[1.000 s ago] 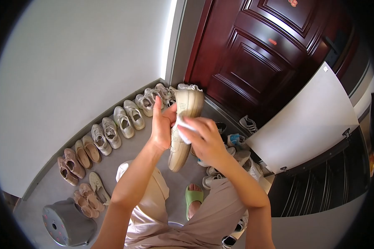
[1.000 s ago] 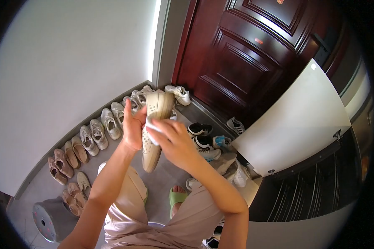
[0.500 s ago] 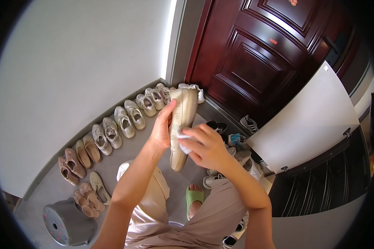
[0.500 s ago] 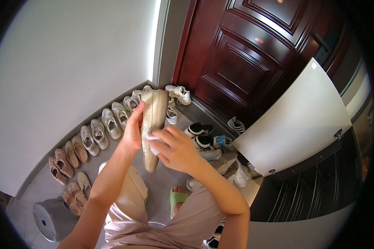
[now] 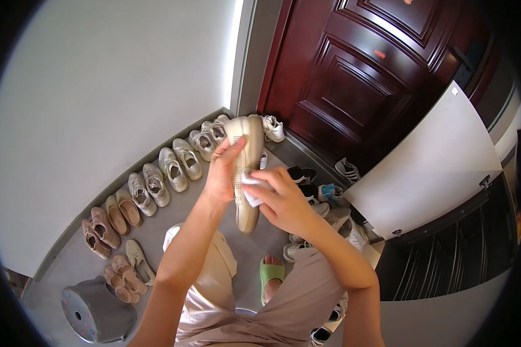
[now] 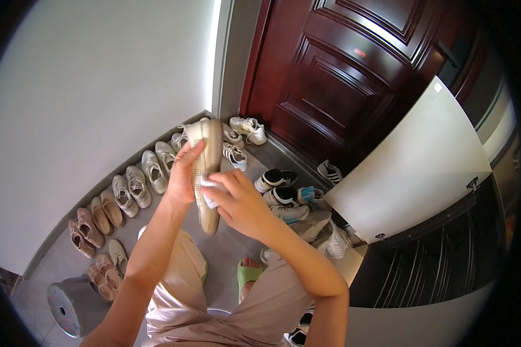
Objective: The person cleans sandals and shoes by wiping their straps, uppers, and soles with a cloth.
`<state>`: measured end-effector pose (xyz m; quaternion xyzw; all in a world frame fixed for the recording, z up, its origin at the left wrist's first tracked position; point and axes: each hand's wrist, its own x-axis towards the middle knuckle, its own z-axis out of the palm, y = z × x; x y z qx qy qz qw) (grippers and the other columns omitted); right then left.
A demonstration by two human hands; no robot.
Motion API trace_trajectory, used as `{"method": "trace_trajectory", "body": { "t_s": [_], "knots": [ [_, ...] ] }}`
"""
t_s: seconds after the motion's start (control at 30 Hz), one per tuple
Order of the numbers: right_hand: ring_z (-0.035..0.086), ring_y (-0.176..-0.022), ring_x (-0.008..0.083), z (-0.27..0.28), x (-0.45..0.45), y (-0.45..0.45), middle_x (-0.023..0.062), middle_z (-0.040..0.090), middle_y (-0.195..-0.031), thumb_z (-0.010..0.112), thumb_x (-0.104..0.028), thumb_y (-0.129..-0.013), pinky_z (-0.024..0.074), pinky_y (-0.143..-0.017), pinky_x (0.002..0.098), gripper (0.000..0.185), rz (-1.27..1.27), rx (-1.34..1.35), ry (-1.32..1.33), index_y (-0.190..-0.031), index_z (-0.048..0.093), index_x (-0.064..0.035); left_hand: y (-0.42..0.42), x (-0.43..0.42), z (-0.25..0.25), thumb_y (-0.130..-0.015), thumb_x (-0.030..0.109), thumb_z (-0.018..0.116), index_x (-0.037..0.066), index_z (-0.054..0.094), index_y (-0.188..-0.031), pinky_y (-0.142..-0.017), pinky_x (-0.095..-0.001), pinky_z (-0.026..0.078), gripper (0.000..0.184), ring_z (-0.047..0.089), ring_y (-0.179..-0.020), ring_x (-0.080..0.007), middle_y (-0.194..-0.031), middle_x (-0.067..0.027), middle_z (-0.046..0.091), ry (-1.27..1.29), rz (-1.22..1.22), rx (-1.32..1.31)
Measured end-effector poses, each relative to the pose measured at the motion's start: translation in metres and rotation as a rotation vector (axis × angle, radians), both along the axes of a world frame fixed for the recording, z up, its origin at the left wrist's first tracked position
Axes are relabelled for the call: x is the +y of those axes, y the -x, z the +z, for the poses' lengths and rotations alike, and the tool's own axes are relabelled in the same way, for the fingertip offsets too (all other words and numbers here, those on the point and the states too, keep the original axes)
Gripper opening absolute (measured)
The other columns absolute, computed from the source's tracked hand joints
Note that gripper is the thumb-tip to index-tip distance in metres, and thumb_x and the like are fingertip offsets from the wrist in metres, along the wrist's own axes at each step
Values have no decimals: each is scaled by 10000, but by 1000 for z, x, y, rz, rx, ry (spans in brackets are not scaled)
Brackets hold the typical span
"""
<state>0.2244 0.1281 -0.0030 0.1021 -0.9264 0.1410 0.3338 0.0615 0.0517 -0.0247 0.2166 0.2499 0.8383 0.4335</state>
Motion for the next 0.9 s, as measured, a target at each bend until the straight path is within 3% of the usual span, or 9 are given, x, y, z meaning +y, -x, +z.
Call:
{"method": "trace_trajectory", "body": {
  "t_s": [0.1,0.23,0.33,0.5,0.63,0.77,0.83,0.87,0.9],
  "knots": [
    [549,-1040,294,-5,-4,-5,64,573,-1199,732,4,-689,506,-862,401,440,78,-137,20,-1115,676,-87,13,0,-2,-999,167,616,94,686,-1125,-643,-282,568,161,692,-771,-119,-953,-32,732,9,132,-59],
    [556,-1022,291,-4,2,-9,52,586,-1202,724,-3,-709,505,-854,397,405,232,-217,95,-1102,676,-88,37,0,-15,-1037,213,537,90,604,-1235,-736,-316,585,242,686,-850,-151,-1015,-54,705,-10,147,-10],
    [571,-1011,290,6,-4,-3,58,615,-1246,711,43,-713,513,-875,375,409,47,16,68,-1103,707,-81,34,0,-14,-1048,220,512,77,589,-1258,-746,-319,586,266,686,-860,-162,-1021,-66,702,-20,128,-1],
    [572,-995,268,-2,-7,-1,35,630,-1226,714,27,-695,517,-854,366,397,44,-73,-3,-1072,712,-96,25,1,-13,-1046,225,517,68,586,-1268,-754,-318,581,281,686,-882,-170,-1035,-65,701,-34,168,-19],
    [589,-980,252,-5,-8,-9,21,656,-1156,722,-13,-699,531,-789,357,266,154,-187,22,-947,715,-108,35,-2,-12,-999,164,611,96,683,-1135,-728,-313,578,168,693,-818,-142,-961,-21,727,-35,289,-73],
    [617,-970,283,3,3,-15,71,658,-1069,670,-27,-804,538,-784,346,204,102,-147,196,-999,710,-73,52,0,-27,-1027,192,545,96,601,-1223,-794,-377,583,225,688,-925,-201,-1057,-53,698,-52,373,-190],
    [622,-979,292,5,8,-13,120,647,-1095,655,-61,-870,537,-833,364,222,-192,90,567,-1085,709,-59,61,0,-37,-1045,210,506,108,546,-1270,-839,-409,580,251,675,-992,-225,-1123,-60,675,-29,343,-255],
    [594,-1069,312,7,4,-15,161,600,-1185,720,-132,-877,508,-920,392,324,-187,-35,797,-1184,672,-42,65,0,-42,-1048,222,502,116,544,-1272,-849,-412,580,251,673,-1002,-227,-1127,-56,673,-14,299,-303],
    [594,-1069,312,5,0,-14,161,600,-1185,720,-132,-877,508,-920,392,324,-184,-35,793,-1184,672,-42,67,2,-46,-1052,233,498,125,542,-1274,-859,-415,580,251,671,-1012,-229,-1130,-53,671,2,254,-351]
  ]
}}
